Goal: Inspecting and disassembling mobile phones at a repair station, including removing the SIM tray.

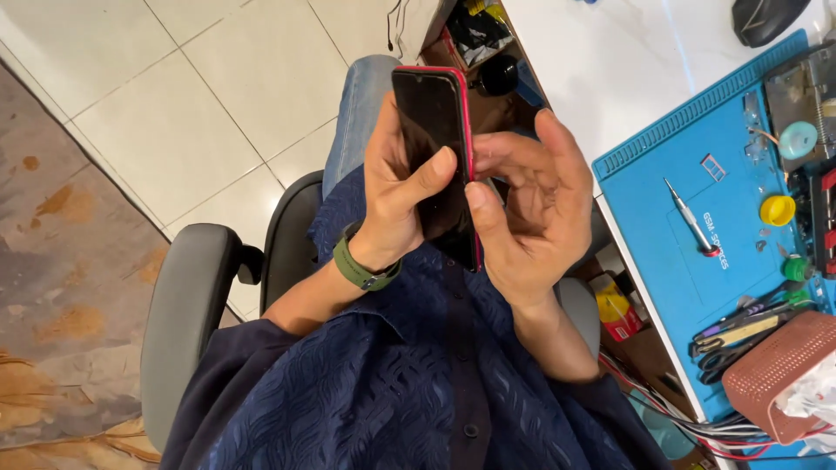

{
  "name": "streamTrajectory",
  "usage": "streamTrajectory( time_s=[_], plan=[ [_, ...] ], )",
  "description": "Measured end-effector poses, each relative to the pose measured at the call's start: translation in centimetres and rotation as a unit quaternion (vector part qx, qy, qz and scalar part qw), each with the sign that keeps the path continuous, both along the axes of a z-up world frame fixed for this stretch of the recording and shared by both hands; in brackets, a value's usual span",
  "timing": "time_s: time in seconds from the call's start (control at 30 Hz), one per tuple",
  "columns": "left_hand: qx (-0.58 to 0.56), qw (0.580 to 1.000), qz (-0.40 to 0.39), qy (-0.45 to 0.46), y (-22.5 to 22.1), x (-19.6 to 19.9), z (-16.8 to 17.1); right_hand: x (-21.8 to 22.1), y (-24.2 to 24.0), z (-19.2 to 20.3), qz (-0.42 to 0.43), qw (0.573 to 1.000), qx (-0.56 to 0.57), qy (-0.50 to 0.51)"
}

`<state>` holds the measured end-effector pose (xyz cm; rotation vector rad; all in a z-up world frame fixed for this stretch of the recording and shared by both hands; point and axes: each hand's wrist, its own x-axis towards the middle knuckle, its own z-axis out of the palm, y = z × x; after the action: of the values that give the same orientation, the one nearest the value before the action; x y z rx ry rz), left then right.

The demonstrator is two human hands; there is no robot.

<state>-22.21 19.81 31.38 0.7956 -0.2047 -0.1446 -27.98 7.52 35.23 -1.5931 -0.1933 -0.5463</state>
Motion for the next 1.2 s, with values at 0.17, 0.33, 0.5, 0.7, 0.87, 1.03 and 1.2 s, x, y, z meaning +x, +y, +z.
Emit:
streamTrajectory(
  time_s=[0.17, 0.33, 0.5, 0.7, 0.87, 1.03, 1.2],
  plan=[
    [0.004, 1.0, 0.008, 0.012, 0.3, 0.0, 0.5, 0.4, 0.3, -0.5, -0.006, 1.0, 0.009, 0.002],
    [0.059, 0.995, 0.079, 0.016, 0.4, 0.0, 2.0, -0.1, -0.6, -1.4, -0.046, 0.998, -0.018, 0.038],
    [0.148, 0.981, 0.126, 0.01, 0.0, -0.7, 2.8, 0.3, -1.4, -2.1, -0.11, 0.942, -0.307, -0.075],
    [-0.055, 0.998, 0.007, 0.007, -0.2, 1.3, 1.6, -1.6, -1.7, -2.3, -0.027, 0.999, -0.022, 0.01],
    [-0.408, 0.842, -0.303, 0.181, 1.0, 2.0, -1.6, -1.3, -1.3, -2.3, -0.048, 0.997, -0.053, 0.017],
    [-0.238, 0.881, -0.275, 0.304, 0.7, 1.9, 2.7, -1.3, -3.0, -2.2, -0.149, 0.984, -0.08, 0.048],
    [-0.094, 0.955, -0.23, 0.163, 0.4, 0.7, 1.8, -1.1, -3.7, -1.2, -0.099, 0.992, -0.057, 0.045]
  ],
)
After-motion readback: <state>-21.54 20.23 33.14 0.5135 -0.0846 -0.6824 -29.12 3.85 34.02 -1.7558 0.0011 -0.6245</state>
